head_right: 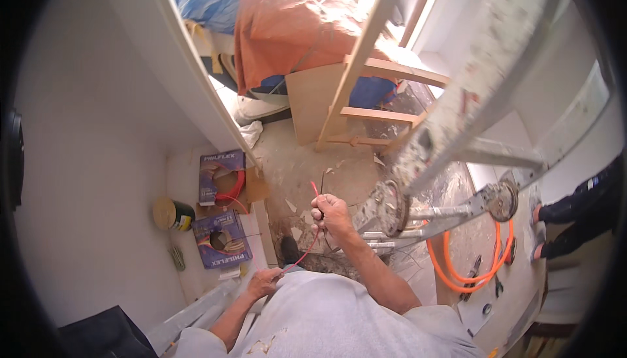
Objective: The person is preparing and bundling electrical wires during room construction.
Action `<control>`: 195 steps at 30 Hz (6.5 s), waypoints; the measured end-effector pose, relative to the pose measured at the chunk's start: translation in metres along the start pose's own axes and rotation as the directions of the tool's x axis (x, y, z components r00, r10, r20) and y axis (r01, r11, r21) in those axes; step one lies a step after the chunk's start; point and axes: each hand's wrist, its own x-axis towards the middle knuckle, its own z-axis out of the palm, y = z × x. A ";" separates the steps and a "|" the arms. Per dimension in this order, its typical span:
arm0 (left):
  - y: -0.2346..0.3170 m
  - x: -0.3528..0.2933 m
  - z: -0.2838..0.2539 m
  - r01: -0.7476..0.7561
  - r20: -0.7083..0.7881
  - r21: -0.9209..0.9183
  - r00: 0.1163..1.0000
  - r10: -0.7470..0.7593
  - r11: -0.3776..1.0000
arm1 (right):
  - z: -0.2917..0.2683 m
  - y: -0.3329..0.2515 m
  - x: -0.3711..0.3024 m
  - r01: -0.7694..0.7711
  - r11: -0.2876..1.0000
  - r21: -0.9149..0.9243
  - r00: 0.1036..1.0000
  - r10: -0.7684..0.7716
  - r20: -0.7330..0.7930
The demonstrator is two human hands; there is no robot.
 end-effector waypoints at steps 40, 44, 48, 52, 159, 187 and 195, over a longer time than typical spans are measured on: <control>0.170 0.062 -0.070 -0.128 -0.167 -0.980 0.947 -0.273 0.155 | -0.150 0.158 -0.099 0.132 0.304 -0.943 0.918 -0.397 0.001; 0.158 0.041 -0.092 -0.154 -0.211 -0.969 0.920 -0.329 0.191 | -0.266 0.244 -0.130 -0.119 0.278 -0.953 0.914 -0.345 -0.214; 0.138 0.037 -0.093 -0.140 -0.204 -0.970 0.913 -0.353 0.199 | -0.341 0.311 -0.201 -0.503 0.250 -0.827 0.825 -0.146 -0.546; 0.145 0.038 -0.077 -0.025 -0.131 -0.938 0.949 -0.287 0.346 | -0.391 0.378 -0.260 -0.679 0.230 -0.697 0.707 -0.052 -0.706; 0.318 -0.032 0.144 -0.068 -0.044 -0.967 0.994 0.103 0.244 | -0.277 0.019 -0.464 0.373 0.089 -0.924 0.448 -0.889 0.095; 0.363 -0.014 0.214 0.490 0.571 -0.820 0.729 0.378 0.296 | -0.204 0.197 -0.408 0.473 0.531 -0.703 0.346 -0.846 -0.406; 0.364 -0.020 0.159 0.255 0.307 -0.950 0.870 0.387 0.179 | -0.183 0.161 -0.388 0.510 0.449 -0.734 0.525 -0.838 -0.148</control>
